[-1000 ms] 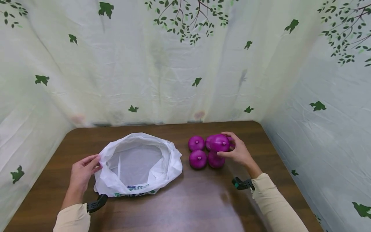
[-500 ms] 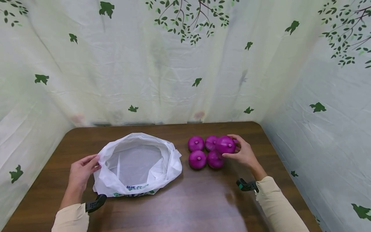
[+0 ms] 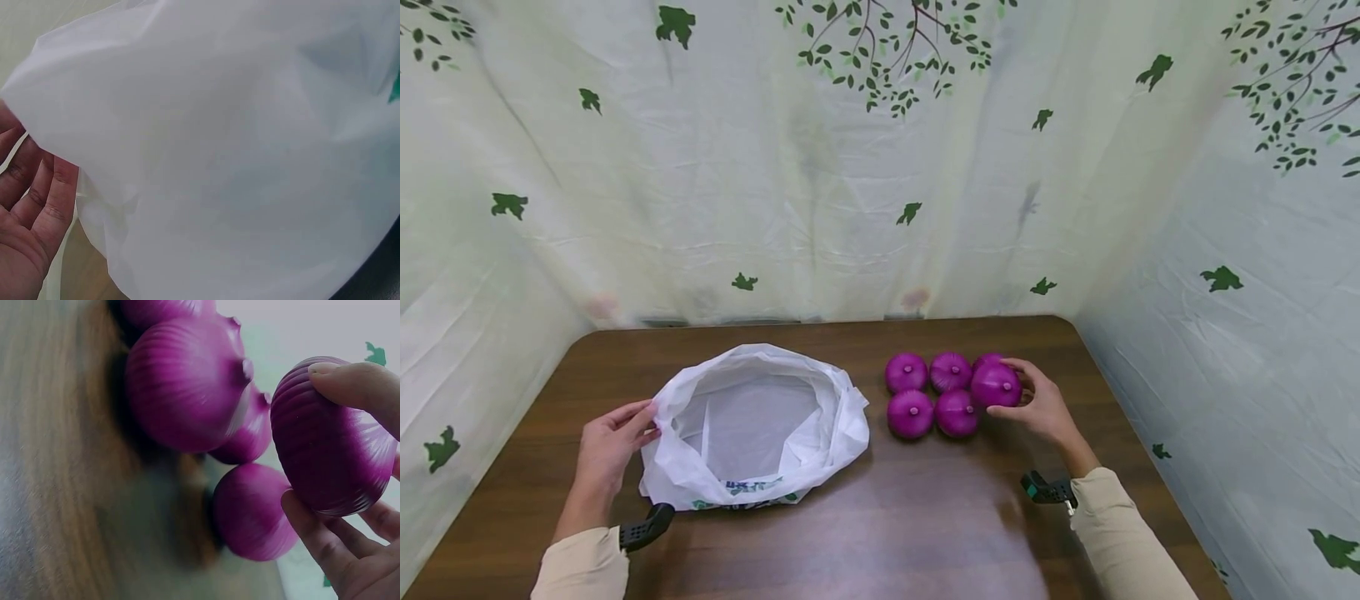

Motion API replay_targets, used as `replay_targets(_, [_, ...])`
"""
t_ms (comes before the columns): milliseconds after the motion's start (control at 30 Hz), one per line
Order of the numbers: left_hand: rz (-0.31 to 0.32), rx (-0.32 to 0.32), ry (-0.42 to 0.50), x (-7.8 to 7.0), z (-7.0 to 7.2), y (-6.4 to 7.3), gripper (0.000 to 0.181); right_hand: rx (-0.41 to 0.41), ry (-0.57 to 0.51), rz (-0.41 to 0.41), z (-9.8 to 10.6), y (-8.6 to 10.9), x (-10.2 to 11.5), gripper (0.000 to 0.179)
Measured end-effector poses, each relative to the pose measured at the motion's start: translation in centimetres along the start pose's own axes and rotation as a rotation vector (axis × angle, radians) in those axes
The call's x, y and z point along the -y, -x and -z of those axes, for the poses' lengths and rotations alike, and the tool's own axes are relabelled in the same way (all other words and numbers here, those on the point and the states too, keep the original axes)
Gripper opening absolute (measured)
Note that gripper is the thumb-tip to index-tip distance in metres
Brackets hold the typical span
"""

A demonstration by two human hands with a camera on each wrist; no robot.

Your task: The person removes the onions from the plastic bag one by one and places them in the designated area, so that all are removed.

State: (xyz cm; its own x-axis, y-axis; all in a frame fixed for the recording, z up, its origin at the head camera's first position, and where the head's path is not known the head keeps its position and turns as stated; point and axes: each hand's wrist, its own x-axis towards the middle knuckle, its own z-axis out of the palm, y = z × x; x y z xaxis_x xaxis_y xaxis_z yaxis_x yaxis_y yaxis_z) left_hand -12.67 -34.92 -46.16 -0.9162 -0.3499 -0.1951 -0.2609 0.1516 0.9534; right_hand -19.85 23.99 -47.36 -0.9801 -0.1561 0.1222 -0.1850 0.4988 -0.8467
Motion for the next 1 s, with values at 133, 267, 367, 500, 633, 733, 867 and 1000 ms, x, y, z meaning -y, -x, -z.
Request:
replay_targets(133, [0.009,-0.001,-0.008,0.0,0.0,0.0,0.026,-0.005,-0.005,-0.019,-0.1,0.4,-0.8,0.076])
replay_targets(267, [0.012,-0.007,-0.016,0.1,-0.1,0.0,0.026,-0.012,-0.008,-0.026,-0.3,0.7,-1.6,0.076])
replay_targets(367, [0.004,-0.007,-0.016,0.1,-0.1,0.0,0.024,-0.028,-0.005,-0.022,-0.5,0.9,-2.1,0.075])
replay_targets(500, [0.000,0.002,-0.011,0.2,-0.1,0.0,0.021,-0.052,0.011,-0.027,-0.7,1.2,-2.7,0.074])
replay_targets(633, [0.007,0.002,-0.020,0.2,-0.2,0.0,0.023,-0.070,0.027,-0.026,-0.9,1.4,-3.2,0.073])
replay_targets(733, [0.010,-0.002,-0.024,0.2,-0.2,0.0,0.024,-0.072,0.025,-0.029,-1.0,1.6,-3.6,0.073])
replay_targets(867, [-0.002,0.001,-0.014,0.3,-0.3,0.0,0.021,-0.070,-0.002,-0.048,-1.1,2.0,-4.2,0.073])
replay_targets(1000, [-0.017,0.005,0.014,0.3,-0.4,0.0,0.015,-0.060,-0.048,-0.079,-1.1,2.1,-4.7,0.073])
